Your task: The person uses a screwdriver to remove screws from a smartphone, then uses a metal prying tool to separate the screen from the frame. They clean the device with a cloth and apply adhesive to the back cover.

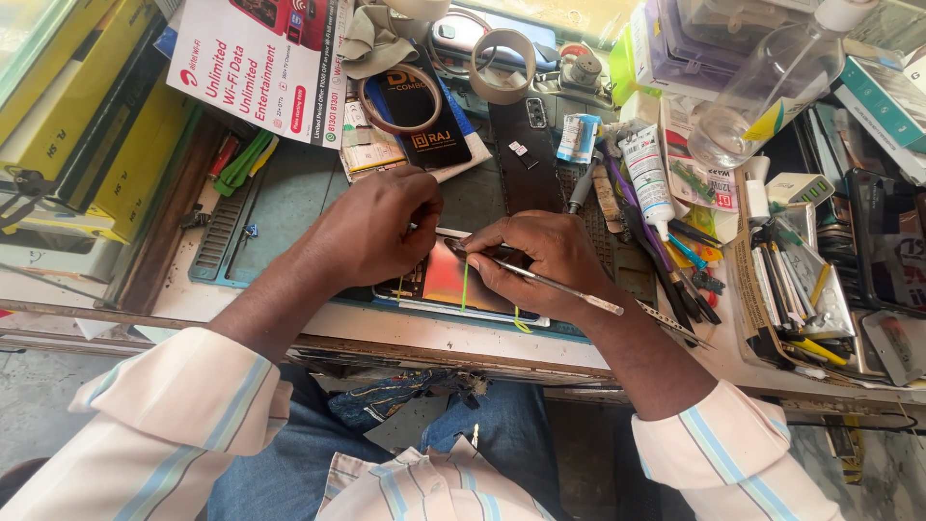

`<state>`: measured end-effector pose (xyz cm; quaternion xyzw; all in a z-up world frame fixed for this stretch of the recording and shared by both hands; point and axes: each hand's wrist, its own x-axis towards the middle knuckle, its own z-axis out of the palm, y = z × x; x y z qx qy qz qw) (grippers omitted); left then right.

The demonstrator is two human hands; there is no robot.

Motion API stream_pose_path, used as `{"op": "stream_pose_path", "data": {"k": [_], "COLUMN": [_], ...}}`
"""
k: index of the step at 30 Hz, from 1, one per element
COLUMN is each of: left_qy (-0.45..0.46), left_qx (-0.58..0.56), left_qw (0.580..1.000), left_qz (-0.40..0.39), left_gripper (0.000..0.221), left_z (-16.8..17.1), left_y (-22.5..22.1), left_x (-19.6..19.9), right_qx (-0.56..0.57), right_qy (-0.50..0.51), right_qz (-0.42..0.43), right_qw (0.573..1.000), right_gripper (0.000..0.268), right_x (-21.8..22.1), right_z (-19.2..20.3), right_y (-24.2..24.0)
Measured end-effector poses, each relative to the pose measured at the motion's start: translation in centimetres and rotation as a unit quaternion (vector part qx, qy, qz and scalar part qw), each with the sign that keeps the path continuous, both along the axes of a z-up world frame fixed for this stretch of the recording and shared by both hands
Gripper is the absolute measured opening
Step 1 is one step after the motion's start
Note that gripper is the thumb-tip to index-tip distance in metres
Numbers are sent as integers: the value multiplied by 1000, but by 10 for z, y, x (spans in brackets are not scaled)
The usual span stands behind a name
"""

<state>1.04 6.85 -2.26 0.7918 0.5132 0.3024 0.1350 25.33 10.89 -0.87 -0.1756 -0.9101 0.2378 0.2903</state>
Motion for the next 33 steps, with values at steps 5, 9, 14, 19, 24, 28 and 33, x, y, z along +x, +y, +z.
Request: {"op": "stream_pose_path", "data": {"k": [5, 9, 14, 19, 24, 28, 33], "left_qy": [-15, -18, -113, -5, -3, -3, -43], "left_qx": [-12, 46, -60, -247, -311, -375, -294], "left_qw": [998, 994, 991, 963, 949, 927, 953], "left_qz": [55, 96, -38, -107, -60, 8, 59], "left_gripper": [6, 9, 15, 24, 19, 17, 22], "left_z": [12, 36, 45, 27, -1, -27, -50], "left_y": [-1, -21, -83, -146, -164, -171, -181], "left_x": [-13, -44, -48, -17, -5, -3, -4], "right_qx": [-4, -35, -127, -212, -209, -153, -108], "right_qy": [1, 9, 15, 84, 144, 126, 85], "right_qz": [3, -6, -37, -9, -4, -90, -145], "right_qw": [1000, 999, 991, 974, 967, 976, 980], "right_gripper": [12, 14, 10, 13, 11, 14, 17], "right_x": [1, 0, 4, 9, 20, 31, 34], "right_z": [-1, -3, -9, -16, -10, 9, 36], "right_y": [1, 2, 4, 11, 21, 27, 27]}}
